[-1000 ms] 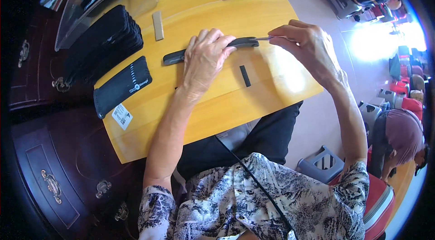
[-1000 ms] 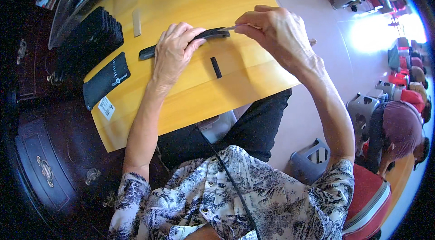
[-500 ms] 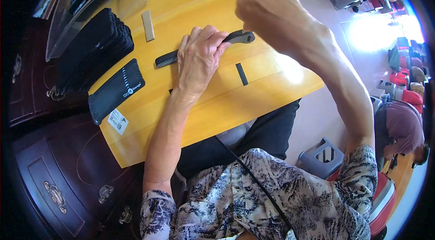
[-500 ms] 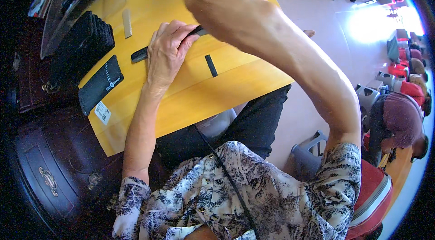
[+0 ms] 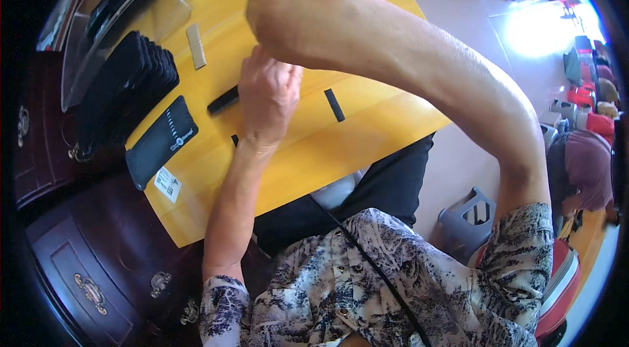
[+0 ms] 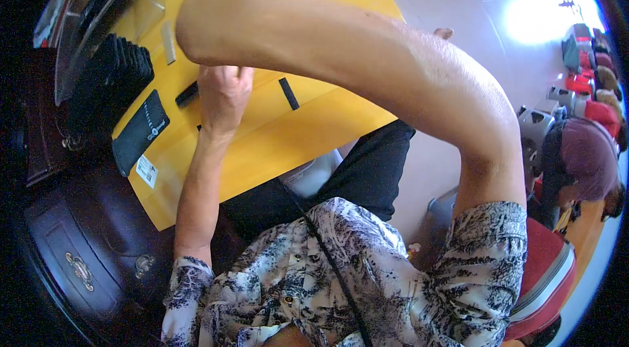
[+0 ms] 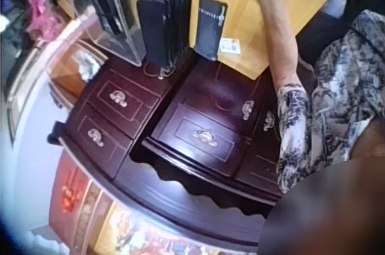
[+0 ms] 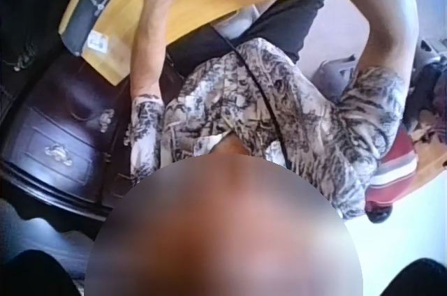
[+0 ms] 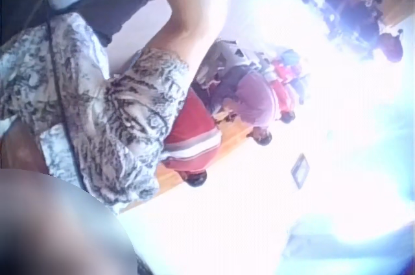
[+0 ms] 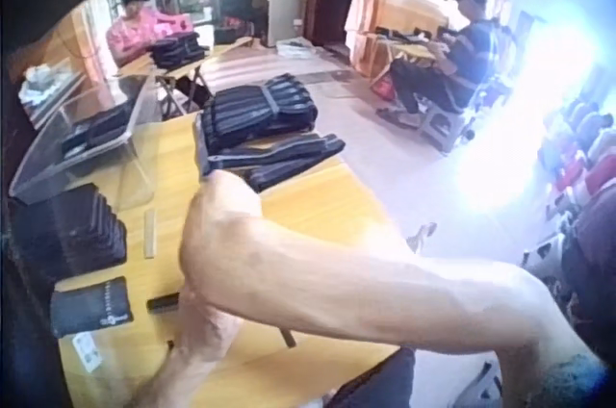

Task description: Inspecting and organizing black cable storage straps on a desk.

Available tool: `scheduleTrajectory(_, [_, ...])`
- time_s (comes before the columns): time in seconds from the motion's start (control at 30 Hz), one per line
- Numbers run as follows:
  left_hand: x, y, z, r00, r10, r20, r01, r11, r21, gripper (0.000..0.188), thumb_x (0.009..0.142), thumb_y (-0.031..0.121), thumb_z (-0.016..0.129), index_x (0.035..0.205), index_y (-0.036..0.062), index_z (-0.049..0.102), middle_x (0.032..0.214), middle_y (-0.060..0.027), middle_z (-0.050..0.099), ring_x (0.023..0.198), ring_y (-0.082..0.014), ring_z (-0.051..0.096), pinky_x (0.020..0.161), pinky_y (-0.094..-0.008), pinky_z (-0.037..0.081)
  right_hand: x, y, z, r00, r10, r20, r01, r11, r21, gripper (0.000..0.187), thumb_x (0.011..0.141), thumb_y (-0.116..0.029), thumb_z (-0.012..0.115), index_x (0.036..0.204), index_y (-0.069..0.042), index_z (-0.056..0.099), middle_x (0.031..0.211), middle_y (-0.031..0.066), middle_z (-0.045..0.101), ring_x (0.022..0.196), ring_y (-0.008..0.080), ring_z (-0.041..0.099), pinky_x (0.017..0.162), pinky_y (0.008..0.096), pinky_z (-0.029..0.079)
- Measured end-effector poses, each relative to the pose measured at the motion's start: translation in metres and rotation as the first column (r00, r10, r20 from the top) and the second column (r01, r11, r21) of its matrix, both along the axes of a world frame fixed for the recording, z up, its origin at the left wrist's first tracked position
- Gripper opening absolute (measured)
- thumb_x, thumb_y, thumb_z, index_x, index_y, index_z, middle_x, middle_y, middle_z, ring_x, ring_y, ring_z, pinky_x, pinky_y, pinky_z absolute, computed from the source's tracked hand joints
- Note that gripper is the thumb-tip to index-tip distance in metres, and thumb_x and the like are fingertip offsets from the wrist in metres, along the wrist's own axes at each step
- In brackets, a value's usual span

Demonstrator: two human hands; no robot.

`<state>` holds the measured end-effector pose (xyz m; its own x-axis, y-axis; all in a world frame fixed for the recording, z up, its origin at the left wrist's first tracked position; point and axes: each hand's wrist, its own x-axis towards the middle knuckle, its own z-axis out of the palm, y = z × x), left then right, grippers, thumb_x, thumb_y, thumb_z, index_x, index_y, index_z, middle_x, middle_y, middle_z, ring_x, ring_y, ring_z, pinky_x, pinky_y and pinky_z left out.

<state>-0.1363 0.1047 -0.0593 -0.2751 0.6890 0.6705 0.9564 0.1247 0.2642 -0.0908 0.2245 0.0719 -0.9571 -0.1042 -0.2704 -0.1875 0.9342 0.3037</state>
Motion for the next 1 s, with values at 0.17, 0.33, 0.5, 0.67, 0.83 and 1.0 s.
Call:
scheduleTrajectory(0.17, [0.002,0.005,0.002,0.998,-0.003,0.057,0.004,1.0,-0.022,0.014,0.076,0.005,0.067,0.084,0.0065,0.056,0.086,-0.0079,0.054,0.079,-0.0271,0.053,0.07,-0.0398,0.045,0.01,0.008,-0.013,0.937,0.119,-0.329,-0.152,0.985,-0.075,0.014,0.066,-0.014,0.068,0.079,-0.014,0.073,0.073,0.0017,0.068,0.077,0.0202,0.066,0.056,0.0346,0.05])
scheduleTrajectory(0.33, [0.004,0.002,0.008,0.988,-0.068,0.141,0.075,0.996,-0.051,0.026,0.073,0.004,0.068,0.095,0.006,0.055,0.085,-0.01,0.053,0.083,-0.0305,0.054,0.076,-0.0434,0.045,0.057,0.014,-0.001,0.919,-0.13,-0.372,0.071,0.983,-0.168,0.007,0.071,-0.008,0.069,0.073,-0.001,0.066,0.068,0.0144,0.063,0.07,0.0308,0.065,0.059,0.036,0.051])
scheduleTrajectory(0.5, [0.012,0.011,0.015,0.987,-0.052,0.149,0.072,0.989,-0.132,0.028,0.074,0.015,0.074,0.092,0.0102,0.053,0.089,-0.0073,0.053,0.087,-0.0275,0.054,0.074,-0.0396,0.042,0.077,0.019,-0.016,0.88,-0.205,-0.428,0.117,0.968,-0.221,0.006,0.068,-0.013,0.069,0.071,-0.008,0.068,0.069,0.01,0.065,0.07,0.0262,0.068,0.058,0.0346,0.053])
scheduleTrajectory(0.67, [0.007,0.019,0.009,0.98,-0.12,0.156,0.14,0.982,-0.124,0.024,0.077,0.015,0.072,0.094,0.0109,0.057,0.089,-0.0041,0.056,0.086,-0.026,0.056,0.073,-0.0401,0.045,0.076,0.005,-0.01,0.908,-0.242,-0.341,0.184,0.964,-0.193,0.006,0.073,-0.013,0.068,0.075,-0.007,0.067,0.071,0.0107,0.066,0.071,0.0259,0.068,0.06,0.0347,0.053])
scheduleTrajectory(0.83, [0.007,0.021,0.009,0.973,-0.101,0.209,0.118,0.99,-0.072,0.018,0.076,0.015,0.072,0.09,0.0103,0.061,0.086,-0.003,0.058,0.084,-0.025,0.056,0.072,-0.0382,0.045,0.074,0.032,-0.026,0.884,-0.219,-0.413,0.132,0.964,-0.229,0.005,0.074,-0.016,0.068,0.077,-0.013,0.07,0.073,0.0074,0.067,0.071,0.0248,0.068,0.059,0.0336,0.053])
scheduleTrajectory(1.0, [0.006,0.022,0.009,0.977,-0.081,0.199,0.104,0.989,-0.109,0.019,0.074,0.015,0.073,0.092,0.0102,0.067,0.088,-0.0024,0.059,0.085,-0.0237,0.057,0.072,-0.0364,0.046,0.101,0.083,-0.077,0.841,-0.54,-0.034,0.284,0.495,-0.821,0.026,0.088,-0.04,0.06,0.096,-0.017,0.07,0.081,0.0072,0.068,0.078,0.0251,0.065,0.071,0.0362,0.049])
